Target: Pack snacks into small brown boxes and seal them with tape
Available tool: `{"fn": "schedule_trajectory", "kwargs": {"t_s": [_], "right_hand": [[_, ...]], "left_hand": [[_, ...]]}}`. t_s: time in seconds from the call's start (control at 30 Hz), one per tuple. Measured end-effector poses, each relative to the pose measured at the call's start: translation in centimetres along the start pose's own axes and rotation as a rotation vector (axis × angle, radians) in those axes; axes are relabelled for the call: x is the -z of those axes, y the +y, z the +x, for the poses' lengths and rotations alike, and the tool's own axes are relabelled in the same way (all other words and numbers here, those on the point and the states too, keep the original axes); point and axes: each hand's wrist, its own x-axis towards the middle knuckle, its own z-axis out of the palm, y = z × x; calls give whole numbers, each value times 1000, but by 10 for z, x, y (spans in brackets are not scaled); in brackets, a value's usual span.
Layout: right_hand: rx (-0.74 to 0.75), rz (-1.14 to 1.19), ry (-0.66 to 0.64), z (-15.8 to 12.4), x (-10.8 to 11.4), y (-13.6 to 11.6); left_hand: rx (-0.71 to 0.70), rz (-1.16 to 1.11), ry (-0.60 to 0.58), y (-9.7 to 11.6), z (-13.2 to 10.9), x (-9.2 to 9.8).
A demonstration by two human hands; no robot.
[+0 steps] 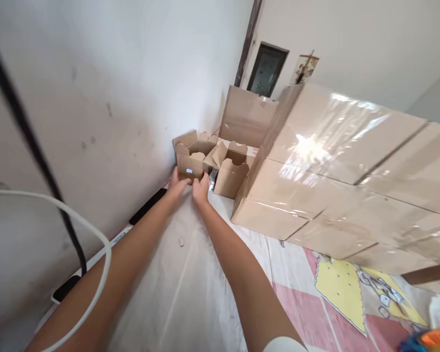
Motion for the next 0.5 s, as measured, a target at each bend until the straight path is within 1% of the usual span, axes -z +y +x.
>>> {"fn": "schedule_trajectory", "kwargs": {"t_s": [0.03, 0.1, 0.13, 0.2, 0.3, 0.37, 0.43, 0.5], "right_hand": [[13, 10, 8, 4, 1, 3], [37, 26, 9, 9, 5, 5], [46, 34, 4, 9, 7, 4], [66, 53, -17, 2, 5, 1], [76, 87, -48, -18, -6, -14], [79, 97, -73, -33, -9, -31], [101, 102, -115, -49, -3, -53], [186, 90, -190, -67, 15, -76]], "left_hand": [[-13, 12, -13, 0, -1, -8], [-28, 46, 6, 4, -4, -19], [-29, 65, 34, 8, -6, -22], [-25, 100, 113, 17, -8, -20], [-27, 131, 212, 33, -16, -4], [-47, 150, 239, 47, -26, 10], [-92, 161, 240, 61, -42, 27], [-187, 153, 204, 72, -63, 46]]}}
